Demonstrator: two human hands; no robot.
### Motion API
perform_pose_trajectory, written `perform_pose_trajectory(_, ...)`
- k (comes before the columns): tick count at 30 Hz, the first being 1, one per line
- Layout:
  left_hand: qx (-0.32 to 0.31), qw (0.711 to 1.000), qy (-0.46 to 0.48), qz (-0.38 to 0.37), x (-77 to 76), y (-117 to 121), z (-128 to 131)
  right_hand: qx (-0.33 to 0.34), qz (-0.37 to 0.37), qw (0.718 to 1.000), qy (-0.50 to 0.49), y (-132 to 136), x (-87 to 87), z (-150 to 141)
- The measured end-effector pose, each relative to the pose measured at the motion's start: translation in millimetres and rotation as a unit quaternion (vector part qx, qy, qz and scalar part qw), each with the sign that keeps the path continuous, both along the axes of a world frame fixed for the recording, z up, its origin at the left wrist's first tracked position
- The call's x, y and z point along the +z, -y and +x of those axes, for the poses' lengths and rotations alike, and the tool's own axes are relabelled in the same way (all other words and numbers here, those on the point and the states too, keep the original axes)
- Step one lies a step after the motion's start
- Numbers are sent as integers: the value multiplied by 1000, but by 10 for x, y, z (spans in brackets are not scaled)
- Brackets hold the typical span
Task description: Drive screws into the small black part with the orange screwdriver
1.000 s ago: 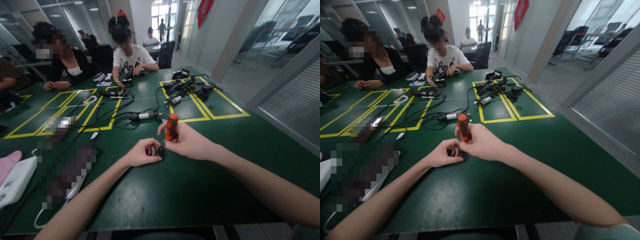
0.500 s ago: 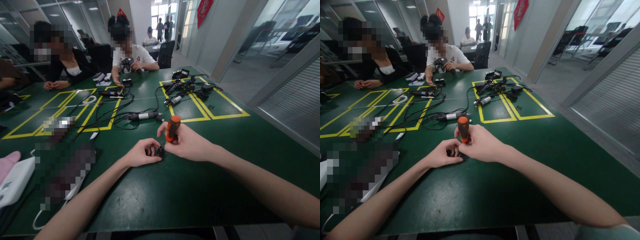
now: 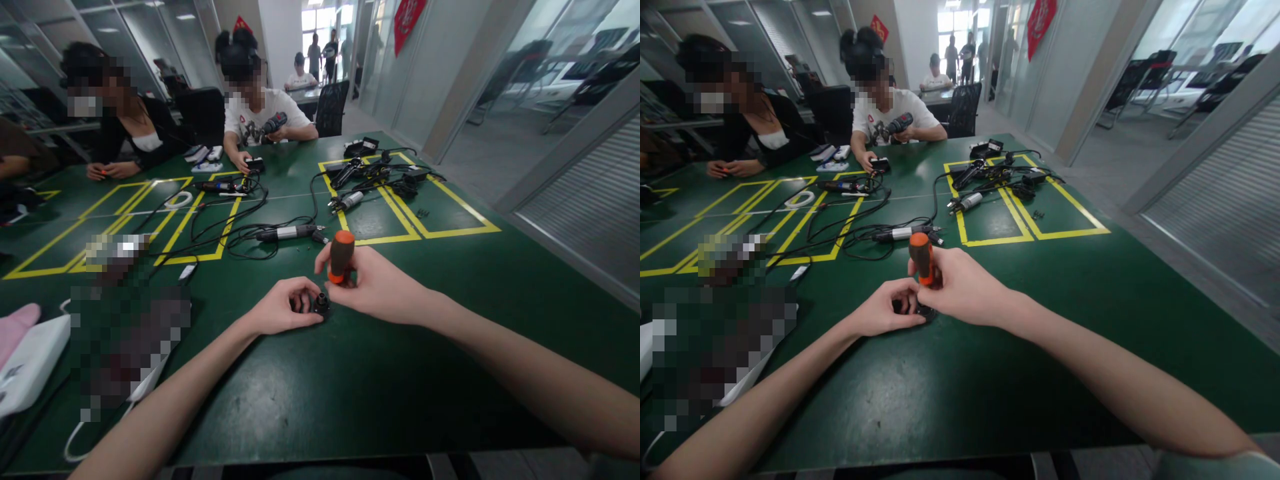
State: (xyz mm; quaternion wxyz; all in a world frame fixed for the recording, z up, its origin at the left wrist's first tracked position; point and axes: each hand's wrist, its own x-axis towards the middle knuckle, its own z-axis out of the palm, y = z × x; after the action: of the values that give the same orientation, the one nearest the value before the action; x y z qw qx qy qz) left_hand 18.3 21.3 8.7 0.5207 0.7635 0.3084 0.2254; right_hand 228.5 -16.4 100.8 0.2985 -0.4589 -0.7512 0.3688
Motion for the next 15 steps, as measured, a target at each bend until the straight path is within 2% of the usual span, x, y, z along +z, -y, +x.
perform_pose_trajectory(6,0,1000,-1,3,-9,-2,2,5,-14,1000,16,0,2,-5)
perform_pose_trajectory(15,0,1000,-1,2,-16,2,0,19,3,1000,19,14,10,5)
